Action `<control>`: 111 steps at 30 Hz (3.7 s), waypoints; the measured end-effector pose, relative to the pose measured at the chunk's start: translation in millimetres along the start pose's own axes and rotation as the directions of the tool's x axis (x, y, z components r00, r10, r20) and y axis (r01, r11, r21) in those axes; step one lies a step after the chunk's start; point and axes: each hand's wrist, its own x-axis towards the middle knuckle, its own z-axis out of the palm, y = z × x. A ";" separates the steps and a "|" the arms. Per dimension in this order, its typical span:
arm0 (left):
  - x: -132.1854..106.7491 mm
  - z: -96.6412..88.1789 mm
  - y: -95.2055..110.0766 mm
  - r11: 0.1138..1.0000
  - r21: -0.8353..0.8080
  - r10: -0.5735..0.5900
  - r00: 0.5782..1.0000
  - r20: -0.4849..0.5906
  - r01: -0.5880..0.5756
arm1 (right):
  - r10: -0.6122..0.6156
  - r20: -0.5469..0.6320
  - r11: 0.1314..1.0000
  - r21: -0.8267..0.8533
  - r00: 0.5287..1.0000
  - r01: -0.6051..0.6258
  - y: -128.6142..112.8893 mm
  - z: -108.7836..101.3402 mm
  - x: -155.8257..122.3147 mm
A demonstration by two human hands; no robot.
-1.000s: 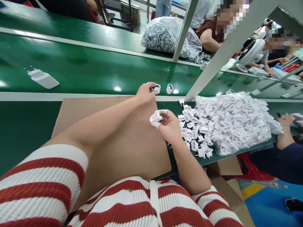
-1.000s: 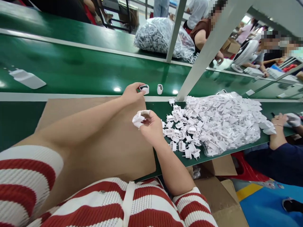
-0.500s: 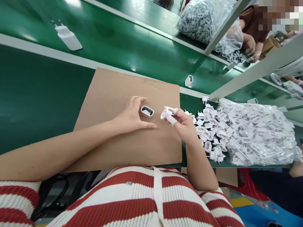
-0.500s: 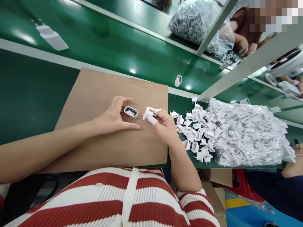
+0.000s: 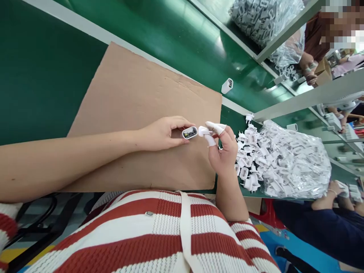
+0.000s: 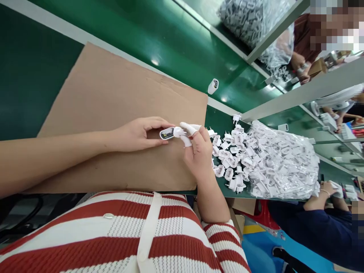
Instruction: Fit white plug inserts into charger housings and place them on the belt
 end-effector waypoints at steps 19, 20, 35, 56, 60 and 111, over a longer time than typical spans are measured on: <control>2.0 3.2 -4.9 0.999 0.047 0.011 0.999 -0.039 -0.010 | -0.195 0.182 0.947 -0.221 0.964 0.233 -6.9 17.5 -4.3; 1.9 3.4 -5.1 0.999 0.043 0.011 0.999 -0.038 -0.009 | -0.185 0.178 0.949 -0.222 0.966 0.223 -6.7 17.6 -5.0; 0.5 5.1 -5.2 1.000 0.015 -0.019 0.999 -0.048 0.020 | -0.086 0.181 0.945 -0.298 0.980 0.138 -15.5 22.0 -1.5; 16.2 -36.3 14.8 0.984 -0.079 -0.178 0.887 -0.425 0.159 | 0.418 0.113 0.784 -0.546 0.901 -0.295 59.6 -32.2 6.1; 60.2 -101.2 4.3 0.937 0.142 -0.161 0.756 -0.634 0.319 | 0.424 0.102 0.771 -0.562 0.900 -0.300 61.3 -28.5 8.4; 4.2 6.9 -1.1 0.965 0.263 0.023 0.998 -0.050 -0.009 | 0.388 0.179 0.651 0.641 0.904 -0.407 8.6 3.8 9.7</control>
